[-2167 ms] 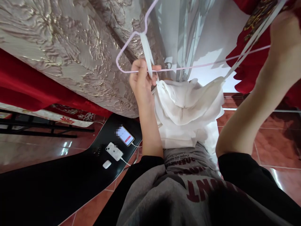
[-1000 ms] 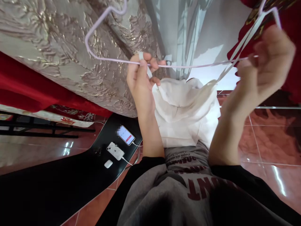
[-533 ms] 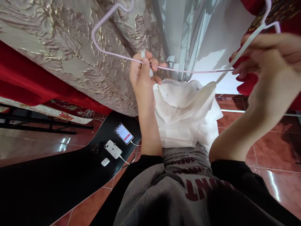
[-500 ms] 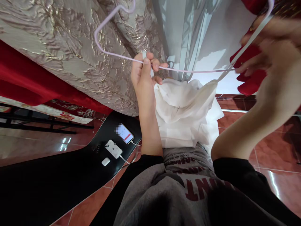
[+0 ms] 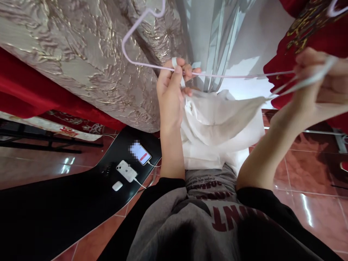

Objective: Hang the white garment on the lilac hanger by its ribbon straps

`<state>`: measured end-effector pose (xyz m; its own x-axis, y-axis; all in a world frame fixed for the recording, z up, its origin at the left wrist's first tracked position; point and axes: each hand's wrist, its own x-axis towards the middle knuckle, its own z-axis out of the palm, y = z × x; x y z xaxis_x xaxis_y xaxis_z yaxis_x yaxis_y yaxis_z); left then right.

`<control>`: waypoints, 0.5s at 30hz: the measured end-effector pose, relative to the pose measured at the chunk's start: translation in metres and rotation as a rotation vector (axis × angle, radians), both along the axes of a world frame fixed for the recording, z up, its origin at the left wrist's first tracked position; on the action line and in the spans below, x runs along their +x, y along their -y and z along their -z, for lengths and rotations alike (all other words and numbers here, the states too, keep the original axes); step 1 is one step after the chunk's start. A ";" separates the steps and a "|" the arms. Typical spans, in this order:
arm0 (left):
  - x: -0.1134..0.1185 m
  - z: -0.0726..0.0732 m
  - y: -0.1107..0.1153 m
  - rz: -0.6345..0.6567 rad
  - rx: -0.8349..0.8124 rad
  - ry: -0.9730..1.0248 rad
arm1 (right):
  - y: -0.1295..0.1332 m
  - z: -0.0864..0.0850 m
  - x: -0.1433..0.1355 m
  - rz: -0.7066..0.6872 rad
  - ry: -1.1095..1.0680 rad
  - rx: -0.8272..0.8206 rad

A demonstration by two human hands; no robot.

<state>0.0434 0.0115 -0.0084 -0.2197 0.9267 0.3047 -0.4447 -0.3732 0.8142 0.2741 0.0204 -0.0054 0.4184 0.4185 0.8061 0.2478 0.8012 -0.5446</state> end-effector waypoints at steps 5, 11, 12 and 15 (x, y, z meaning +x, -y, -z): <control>0.000 0.006 0.005 0.043 0.001 0.022 | -0.006 0.006 -0.054 -0.188 0.451 -0.269; -0.054 0.008 0.007 -0.438 0.127 -0.018 | -0.005 0.017 -0.043 -0.035 0.438 -0.293; -0.063 0.006 0.007 -0.482 0.180 -0.059 | -0.004 0.017 -0.040 -0.043 0.429 -0.275; -0.079 -0.006 0.005 -0.551 0.226 -0.319 | -0.003 0.017 -0.037 -0.088 0.467 -0.267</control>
